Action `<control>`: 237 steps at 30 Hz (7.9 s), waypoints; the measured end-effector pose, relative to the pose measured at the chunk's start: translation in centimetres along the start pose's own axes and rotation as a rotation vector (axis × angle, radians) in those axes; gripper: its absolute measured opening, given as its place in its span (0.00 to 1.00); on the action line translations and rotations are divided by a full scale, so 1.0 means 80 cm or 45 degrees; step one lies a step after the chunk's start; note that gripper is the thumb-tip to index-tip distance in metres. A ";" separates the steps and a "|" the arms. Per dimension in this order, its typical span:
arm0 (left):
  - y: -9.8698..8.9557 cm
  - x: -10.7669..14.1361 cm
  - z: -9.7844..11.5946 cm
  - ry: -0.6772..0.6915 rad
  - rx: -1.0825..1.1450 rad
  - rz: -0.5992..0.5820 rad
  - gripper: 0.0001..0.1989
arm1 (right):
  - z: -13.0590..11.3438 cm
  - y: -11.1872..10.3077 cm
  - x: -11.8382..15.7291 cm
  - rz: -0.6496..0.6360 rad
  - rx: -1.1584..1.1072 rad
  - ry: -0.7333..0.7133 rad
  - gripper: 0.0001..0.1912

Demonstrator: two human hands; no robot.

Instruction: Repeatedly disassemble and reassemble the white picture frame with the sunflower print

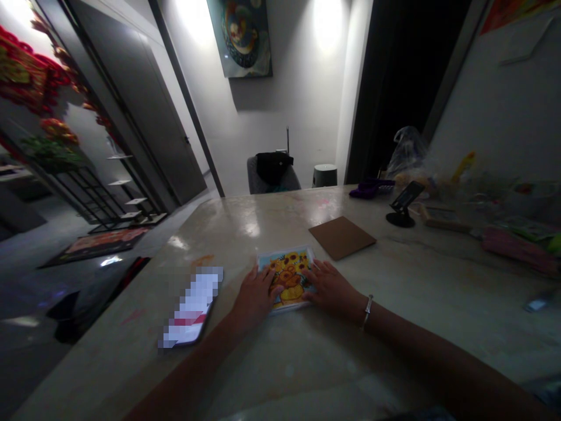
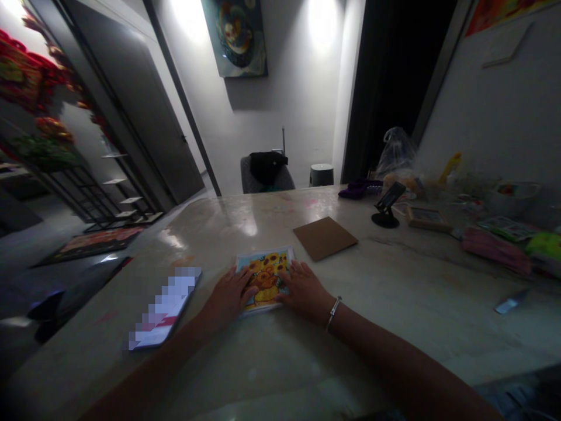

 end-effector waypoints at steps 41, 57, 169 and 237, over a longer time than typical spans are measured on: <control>0.023 -0.003 -0.011 -0.066 0.145 0.105 0.26 | -0.003 -0.005 -0.012 0.140 -0.470 -0.061 0.25; -0.008 -0.003 -0.012 -0.074 0.829 0.249 0.22 | 0.022 0.004 -0.015 0.597 -2.138 0.438 0.11; -0.015 0.004 -0.017 -0.075 0.398 -0.100 0.26 | 0.051 -0.009 -0.007 0.052 -0.151 0.217 0.19; -0.023 0.011 -0.002 -0.072 0.118 -0.168 0.27 | 0.185 0.002 -0.023 0.977 -1.740 1.032 0.08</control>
Point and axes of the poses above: each hand's wrist, its own x-axis away from the middle knuckle, its own y-axis out of the palm, z = x × y, the point moved 1 cm from there along -x, towards the middle knuckle, and after that the axes turned 3 degrees about -z, right-handed, at the moved point
